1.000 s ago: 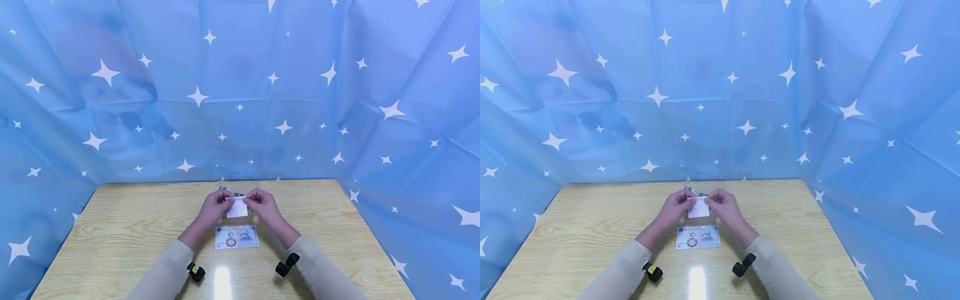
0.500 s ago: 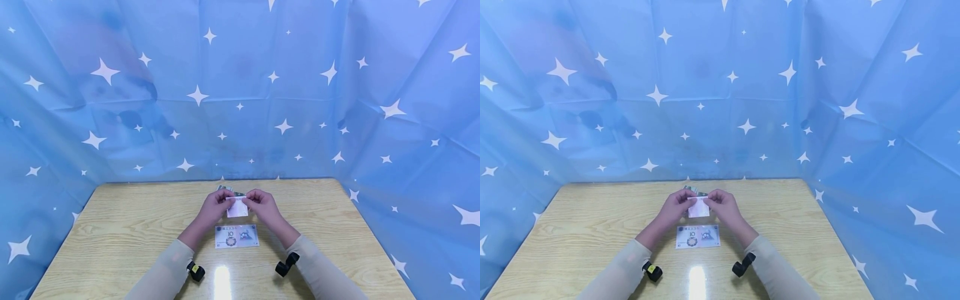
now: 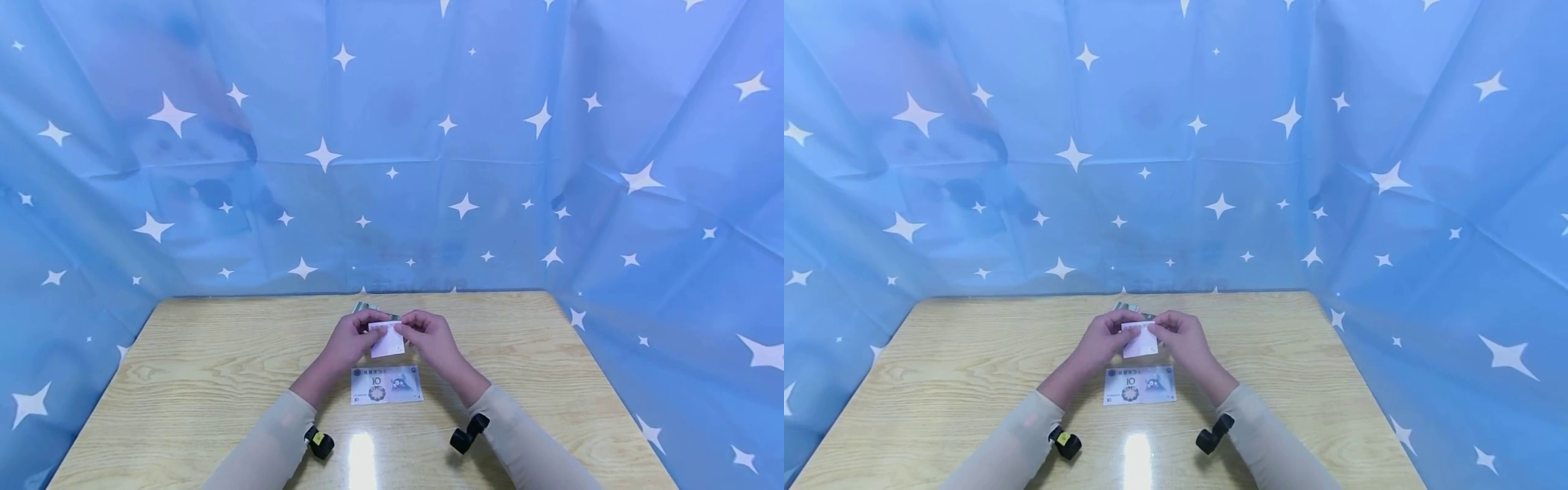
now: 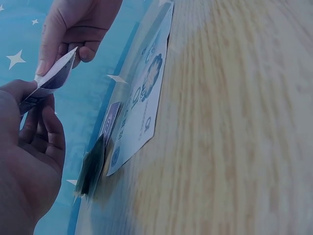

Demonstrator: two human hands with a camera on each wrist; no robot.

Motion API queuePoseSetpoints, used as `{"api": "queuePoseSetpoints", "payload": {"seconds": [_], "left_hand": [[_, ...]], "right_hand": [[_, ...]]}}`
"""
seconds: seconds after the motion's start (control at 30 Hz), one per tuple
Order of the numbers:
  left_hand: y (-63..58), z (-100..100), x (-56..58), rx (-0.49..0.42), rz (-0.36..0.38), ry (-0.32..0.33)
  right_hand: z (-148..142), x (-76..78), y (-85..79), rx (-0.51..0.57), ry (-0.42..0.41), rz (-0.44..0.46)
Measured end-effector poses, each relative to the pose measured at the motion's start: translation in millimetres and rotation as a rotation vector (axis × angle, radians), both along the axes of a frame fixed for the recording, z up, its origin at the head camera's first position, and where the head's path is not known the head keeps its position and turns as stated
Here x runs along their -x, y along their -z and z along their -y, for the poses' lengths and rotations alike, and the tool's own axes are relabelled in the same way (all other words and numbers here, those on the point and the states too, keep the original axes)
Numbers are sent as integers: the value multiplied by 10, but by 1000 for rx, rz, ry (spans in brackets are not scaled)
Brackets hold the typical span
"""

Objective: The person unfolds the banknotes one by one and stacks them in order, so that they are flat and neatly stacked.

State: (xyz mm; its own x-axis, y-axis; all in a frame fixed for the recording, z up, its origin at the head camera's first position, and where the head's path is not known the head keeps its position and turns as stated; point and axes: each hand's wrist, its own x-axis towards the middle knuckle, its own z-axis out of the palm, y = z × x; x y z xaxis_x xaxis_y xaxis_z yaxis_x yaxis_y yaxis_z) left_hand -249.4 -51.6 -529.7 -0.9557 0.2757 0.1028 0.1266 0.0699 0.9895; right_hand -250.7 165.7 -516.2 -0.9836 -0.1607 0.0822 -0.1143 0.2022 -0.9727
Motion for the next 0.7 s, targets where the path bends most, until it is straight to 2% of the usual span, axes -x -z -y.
{"api": "queuePoseSetpoints", "payload": {"seconds": [0.27,0.47,0.7], "left_hand": [[-35,37,-29,9,-17,-13],[-27,76,-41,32,-62,-20],[-53,129,-65,52,-73,-30]], "right_hand": [[33,-44,-11,-18,39,-57],[34,-97,-44,-8,71,-61],[-16,-118,-69,19,101,-74]]}}
